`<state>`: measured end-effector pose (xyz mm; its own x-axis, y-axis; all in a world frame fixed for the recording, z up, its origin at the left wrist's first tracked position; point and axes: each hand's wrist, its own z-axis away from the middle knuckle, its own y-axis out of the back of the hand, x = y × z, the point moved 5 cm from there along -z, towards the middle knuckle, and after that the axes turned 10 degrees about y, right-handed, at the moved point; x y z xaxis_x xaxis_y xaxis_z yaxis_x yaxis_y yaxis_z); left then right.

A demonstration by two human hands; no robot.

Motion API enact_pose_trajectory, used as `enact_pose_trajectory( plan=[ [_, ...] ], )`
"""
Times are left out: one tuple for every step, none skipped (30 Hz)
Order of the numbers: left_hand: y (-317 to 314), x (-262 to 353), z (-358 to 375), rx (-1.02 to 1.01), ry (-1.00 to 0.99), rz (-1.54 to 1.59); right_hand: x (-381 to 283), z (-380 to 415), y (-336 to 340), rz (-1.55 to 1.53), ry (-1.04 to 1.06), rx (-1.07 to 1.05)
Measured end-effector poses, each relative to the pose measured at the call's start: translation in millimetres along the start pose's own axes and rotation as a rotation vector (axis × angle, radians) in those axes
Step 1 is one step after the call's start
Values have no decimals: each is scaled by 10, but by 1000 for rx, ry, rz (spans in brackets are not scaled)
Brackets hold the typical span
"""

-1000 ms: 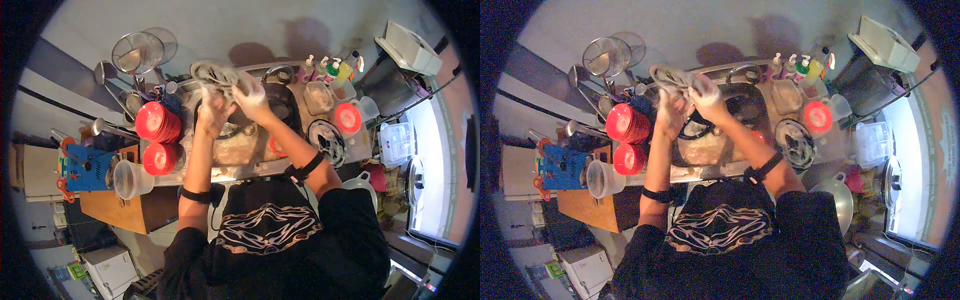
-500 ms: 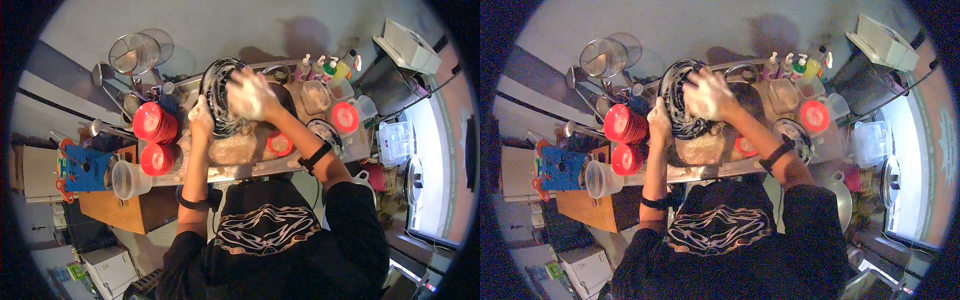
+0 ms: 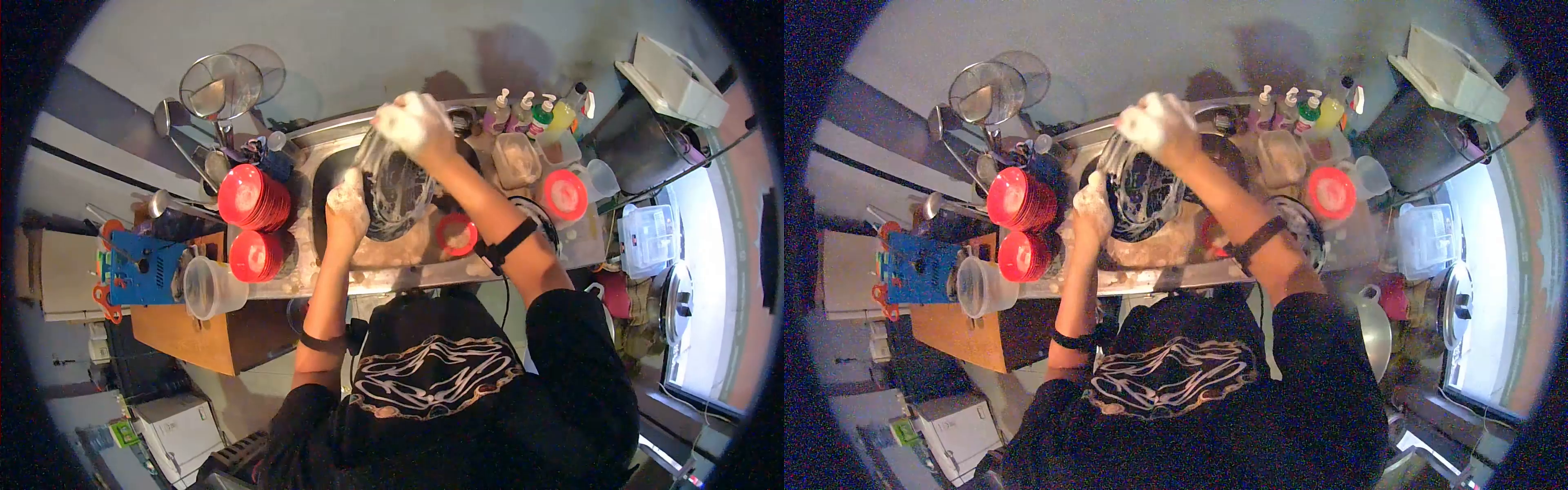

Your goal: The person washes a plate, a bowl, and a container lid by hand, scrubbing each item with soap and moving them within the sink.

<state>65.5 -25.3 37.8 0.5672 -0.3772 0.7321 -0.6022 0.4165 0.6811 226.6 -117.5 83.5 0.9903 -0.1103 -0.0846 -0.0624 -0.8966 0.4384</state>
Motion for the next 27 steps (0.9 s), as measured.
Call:
enact_pose_trajectory(
  plan=[
    [-47, -14, -21, 42, -143, 12, -164, 8, 30, -69, 126, -20],
    [-79, -31, -11, 83, -285, 22, -320, 31, 33, -139, 251, -38],
    [-74, -22, 23, 60, -278, 22, -406, 79, -58, -223, 248, -115],
    [-85, -70, 15, 60, -273, 17, -469, 90, -22, -240, 337, -50],
    [-98, -88, 1, 107, -365, -72, -392, 83, -32, -192, 327, -40],
    [-103, -79, 12, 154, -458, -162, -265, 67, -60, -143, 317, -30],
    [-36, -22, 62, -10, -148, -6, -63, 56, -150, -77, 207, -69],
    [-4, 11, 91, -9, -144, -8, 132, 58, -236, -11, 98, -110],
    [23, 39, 111, 1, -166, -9, 239, 1, -238, 67, 7, -183],
    [30, 59, 128, 11, -188, -11, 221, -7, -210, 64, 8, -183],
    [-17, 23, 98, 5, -161, 83, 193, -3, -188, 32, -21, -181],
    [-39, 65, 106, 11, -160, 84, 153, -7, -172, 1, -47, -177],
    [-66, 107, 129, 7, -143, 131, -22, 24, -157, 37, 99, -130],
    [-86, 121, 148, 1, -125, 175, -178, 55, -172, -129, 182, -74],
    [-145, 18, 110, 1, -118, 170, -336, 34, -72, -195, 299, -119],
    [-164, -38, 90, 118, -321, 130, -460, 8, 16, -261, 413, -162],
    [-189, -102, 113, 235, -523, 90, -398, 10, 39, -328, 361, -76],
    [-134, -13, 171, 234, -513, 86, -248, -11, 17, -368, 220, -199],
    [-71, 48, 176, 107, -190, 137, -84, -11, -23, -345, -6, -22],
    [-84, -2, 204, -19, 132, 188, 52, 46, -72, -315, -231, 154],
    [-108, 22, 198, 4, -7, 258, 90, 65, -99, -366, -367, 158],
    [-142, -5, 185, 7, -4, 256, 47, 88, -86, -371, -369, 157],
    [-193, -53, 179, -14, 56, 364, -115, 122, -89, -404, -221, 38],
    [-218, -37, 186, -34, 115, 475, -313, 146, -25, -434, -71, -82],
    [-332, -276, 56, 1, -13, 574, -493, 210, 54, -478, -13, -225],
    [-323, -170, 148, -115, 237, 984, -637, 418, 9, -530, -27, -204],
    [-358, -331, 100, -153, 336, 998, -721, 607, 14, -526, -12, -211]
  ],
)
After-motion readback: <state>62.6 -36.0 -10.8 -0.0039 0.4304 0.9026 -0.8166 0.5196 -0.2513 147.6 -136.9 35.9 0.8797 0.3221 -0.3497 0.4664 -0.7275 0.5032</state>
